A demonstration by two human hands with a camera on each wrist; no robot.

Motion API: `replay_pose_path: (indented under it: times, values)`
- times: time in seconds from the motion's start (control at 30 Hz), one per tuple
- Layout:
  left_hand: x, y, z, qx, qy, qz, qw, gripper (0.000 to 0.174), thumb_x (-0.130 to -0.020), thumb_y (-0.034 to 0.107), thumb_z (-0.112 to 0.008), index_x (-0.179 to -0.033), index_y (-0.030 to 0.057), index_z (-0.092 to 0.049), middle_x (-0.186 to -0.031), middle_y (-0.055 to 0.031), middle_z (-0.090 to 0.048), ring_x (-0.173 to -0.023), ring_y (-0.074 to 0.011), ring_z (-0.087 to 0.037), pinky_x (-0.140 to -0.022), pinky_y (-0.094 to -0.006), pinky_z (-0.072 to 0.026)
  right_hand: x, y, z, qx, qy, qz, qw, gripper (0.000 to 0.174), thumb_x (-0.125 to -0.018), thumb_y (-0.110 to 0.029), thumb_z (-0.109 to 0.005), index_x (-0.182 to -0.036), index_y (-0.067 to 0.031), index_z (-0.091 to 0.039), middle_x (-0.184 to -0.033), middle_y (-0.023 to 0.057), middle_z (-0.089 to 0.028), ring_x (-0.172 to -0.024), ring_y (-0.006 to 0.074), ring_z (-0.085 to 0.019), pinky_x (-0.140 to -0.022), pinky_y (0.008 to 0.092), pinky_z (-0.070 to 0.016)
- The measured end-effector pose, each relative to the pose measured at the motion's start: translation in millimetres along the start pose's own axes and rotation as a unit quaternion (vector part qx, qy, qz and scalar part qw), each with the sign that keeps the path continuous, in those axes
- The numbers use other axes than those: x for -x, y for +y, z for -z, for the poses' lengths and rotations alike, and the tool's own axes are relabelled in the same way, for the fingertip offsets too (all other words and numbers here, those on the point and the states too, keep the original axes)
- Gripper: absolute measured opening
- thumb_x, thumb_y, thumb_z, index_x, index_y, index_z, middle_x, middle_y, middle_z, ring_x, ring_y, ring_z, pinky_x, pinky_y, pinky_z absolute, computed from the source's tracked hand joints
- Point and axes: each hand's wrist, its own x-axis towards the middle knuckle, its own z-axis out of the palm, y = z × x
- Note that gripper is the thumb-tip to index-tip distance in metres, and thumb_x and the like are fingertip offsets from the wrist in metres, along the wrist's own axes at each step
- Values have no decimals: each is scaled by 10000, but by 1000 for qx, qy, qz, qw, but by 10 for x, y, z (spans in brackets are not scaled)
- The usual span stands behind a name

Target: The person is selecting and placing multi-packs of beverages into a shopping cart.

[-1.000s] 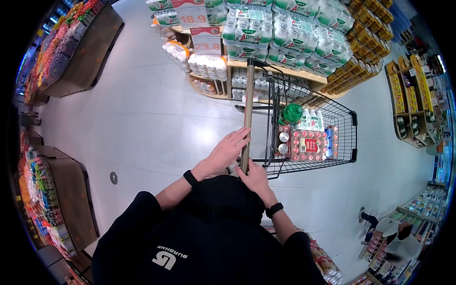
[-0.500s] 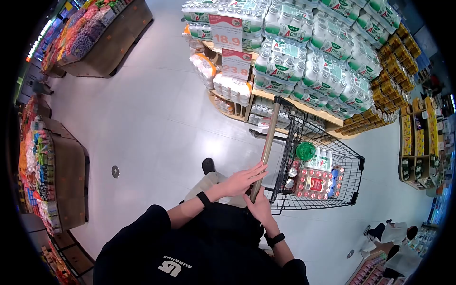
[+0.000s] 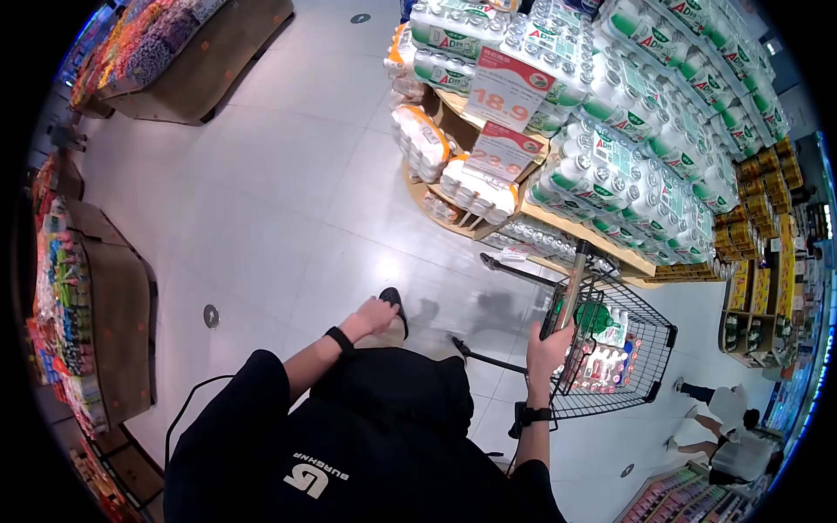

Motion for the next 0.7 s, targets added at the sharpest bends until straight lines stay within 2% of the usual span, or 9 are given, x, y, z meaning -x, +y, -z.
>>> replay_pose_path:
  times: [0.2,0.27,0.3,0.37,0.4,0.43,0.5,0.6,0.7]
  values:
    - [1076,-1501,-304,120,136,229,956,314,-885,232,-553,-1111,15,-577,-951,-210,-675,-909,-377,-655,-808,-493,-524,-47,-287,73,50,1,-65,997,622,-855,-274,-665,-1353,-17,-395,-1021,194,-648,-875,345,-659,-812,439,-496]
    - [1335,-1629,-365,137,103,291,941,319,-886,245,-562,-1099,8,-574,-962,-223,-670,-921,-387,-651,-811,-494,-525,-55,-274,38,51,8,-81,995,608,-847,-265,-667,-1344,-31,-408,-899,161,-667,-805,321,-666,-771,436,-498]
    - [1413,-1648,-370,143,87,321,932,323,-887,252,-567,-1094,4,-572,-967,-229,-667,-927,-392,-648,-812,-495,-525,-40,-267,52,61,2,-85,995,599,-849,-261,-662,-1343,-36,-408,-939,160,-664,-813,316,-668,-769,436,-504]
    - [1433,-1583,-412,167,72,311,933,341,-889,267,-570,-1100,-1,-570,-988,-242,-662,-946,-400,-643,-827,-497,-524,-74,-267,41,75,-6,-93,993,581,-852,-251,-650,-1340,-46,-409,-1017,157,-657,-828,307,-672,-766,436,-516]
    - [1427,-1549,-394,177,62,304,934,350,-890,275,-572,-1103,-3,-569,-998,-249,-660,-956,-405,-641,-834,-498,-523,-83,-239,29,70,-11,-96,993,575,-850,-243,-652,-1334,-47,-412,-997,140,-661,-797,295,-671,-748,432,-518]
    - [1321,-1517,-349,193,-15,307,932,440,-905,305,-573,-1236,17,-550,-1075,-250,-655,-1067,-396,-603,-912,-486,-497,-87,-289,44,71,-9,-101,992,568,-845,-236,-659,-1329,-55,-422,-969,128,-665,-780,285,-668,-733,428,-516]
    - [1091,-1459,-270,196,-50,246,948,446,-905,306,-570,-1245,18,-546,-1087,-244,-656,-1064,-396,-605,-909,-489,-498,-117,-301,35,92,9,-91,992,512,-840,-226,-666,-1276,-49,-463,-922,138,-666,-765,297,-663,-721,425,-514]
    - [600,-1361,45,183,-33,179,966,405,-892,286,-570,-1178,0,-565,-1027,-243,-665,-990,-400,-637,-866,-492,-520,-325,58,-19,17,-52,-91,994,371,-834,-234,-689,-1087,-9,-537,-761,150,-655,-715,333,-655,-691,431,-508]
    - [-5,-1285,617,188,36,118,974,375,-891,235,-579,-1185,2,-564,-1033,-240,-664,-981,-396,-636,-864,-480,-521,-652,206,-48,-47,-130,-130,982,325,-854,-255,-698,-1003,3,-569,-752,160,-668,-694,308,-671,-665,405,-511]
